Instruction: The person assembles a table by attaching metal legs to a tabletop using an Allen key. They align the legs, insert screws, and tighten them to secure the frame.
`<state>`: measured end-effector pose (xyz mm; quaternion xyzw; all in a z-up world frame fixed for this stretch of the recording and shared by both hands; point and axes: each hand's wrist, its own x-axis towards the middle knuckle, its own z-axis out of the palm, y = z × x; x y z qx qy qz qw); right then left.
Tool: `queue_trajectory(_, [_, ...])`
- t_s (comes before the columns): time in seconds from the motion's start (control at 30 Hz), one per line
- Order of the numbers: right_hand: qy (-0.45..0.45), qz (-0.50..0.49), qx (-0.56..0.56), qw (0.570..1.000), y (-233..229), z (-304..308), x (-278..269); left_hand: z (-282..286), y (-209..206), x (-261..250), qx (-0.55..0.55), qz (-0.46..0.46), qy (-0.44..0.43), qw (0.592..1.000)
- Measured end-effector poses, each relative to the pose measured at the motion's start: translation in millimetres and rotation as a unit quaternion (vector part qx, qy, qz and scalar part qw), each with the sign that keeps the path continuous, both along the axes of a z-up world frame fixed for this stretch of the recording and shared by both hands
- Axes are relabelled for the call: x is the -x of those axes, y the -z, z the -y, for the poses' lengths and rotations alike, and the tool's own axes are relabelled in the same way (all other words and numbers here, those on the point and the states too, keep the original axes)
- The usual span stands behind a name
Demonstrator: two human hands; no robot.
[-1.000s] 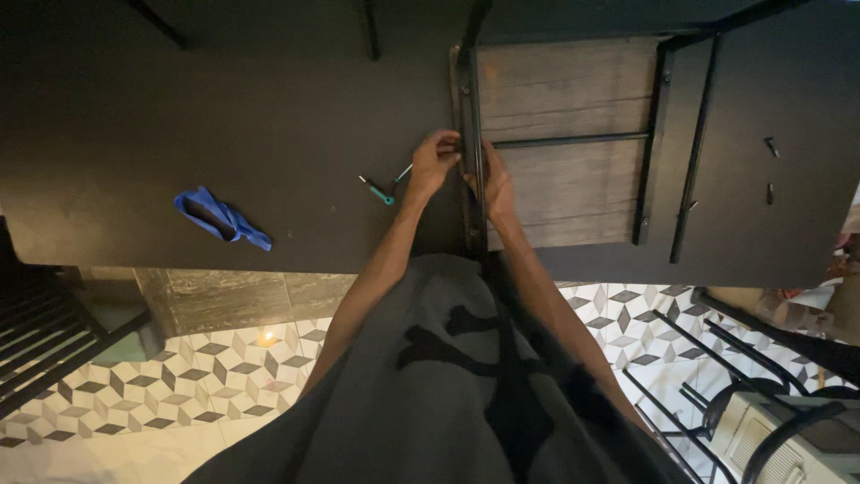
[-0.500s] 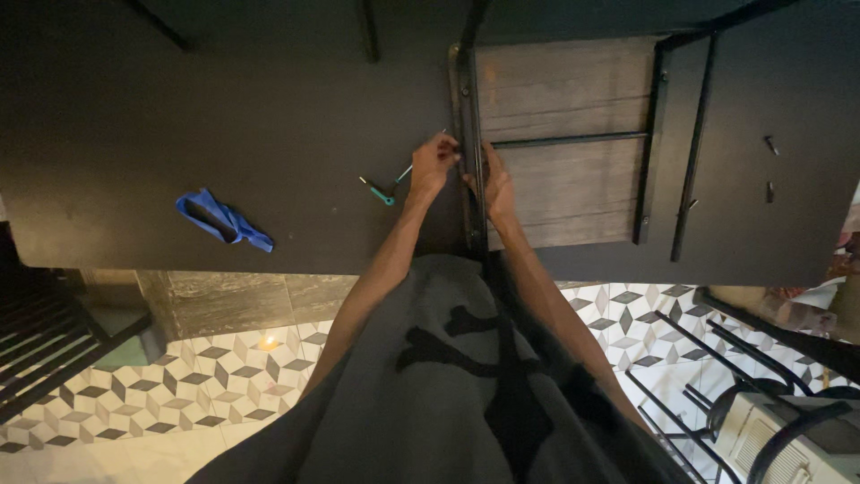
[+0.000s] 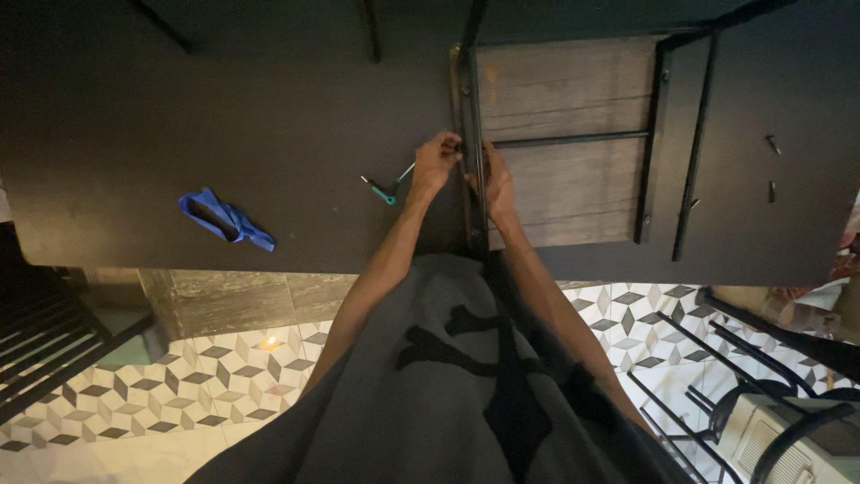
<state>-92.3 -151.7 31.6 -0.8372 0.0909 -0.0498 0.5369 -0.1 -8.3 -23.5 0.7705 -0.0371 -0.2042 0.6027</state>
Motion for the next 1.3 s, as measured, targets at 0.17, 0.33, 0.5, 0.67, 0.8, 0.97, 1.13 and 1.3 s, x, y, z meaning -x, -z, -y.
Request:
queue_trajectory(0.17, [0.039,-0.122,-0.005,0.992,-5.0,-0.4,-1.0,2.5,-4.7,1.2,-0.057,0.006,-0.037,0.998])
queue_trajectory(0.33, [0.017,-0.001,0.025,1.0,1.1,0.0,-0.1,2.9,-10.6,0.7,-0.106,-0.068,-0.018,0.992])
queue_trajectory(0.5, [0.017,-0.019,0.047,0.999,10.5,2.9,1.7,2.6,-7.4,-0.2,-0.033,0.007,-0.015,0.999])
queue_trajectory(0.67, [0.017,0.006,0.003,1.0,14.8,1.9,2.1,1.1,0.5,2.1,-0.06,0.022,-0.014,0.998])
queue_trajectory(0.8, [0.009,0.024,0.006,1.0,11.0,1.2,1.7,2.1,4.1,2.4,-0.075,0.015,-0.016,0.997])
queue_trajectory(0.97, [0.019,-0.031,-0.019,0.999,7.5,1.2,2.3,5.2,4.5,-0.3,-0.073,0.009,-0.028,0.997])
queue_trajectory(1.13, [0.029,-0.023,0.034,0.999,17.3,0.5,2.1,3.7,-5.4,8.8,-0.018,0.031,-0.017,0.999])
queue_trajectory(1.3, [0.034,-0.035,0.055,0.997,25.5,4.1,5.1,5.9,-18.0,12.5,-0.053,-0.024,-0.058,0.997])
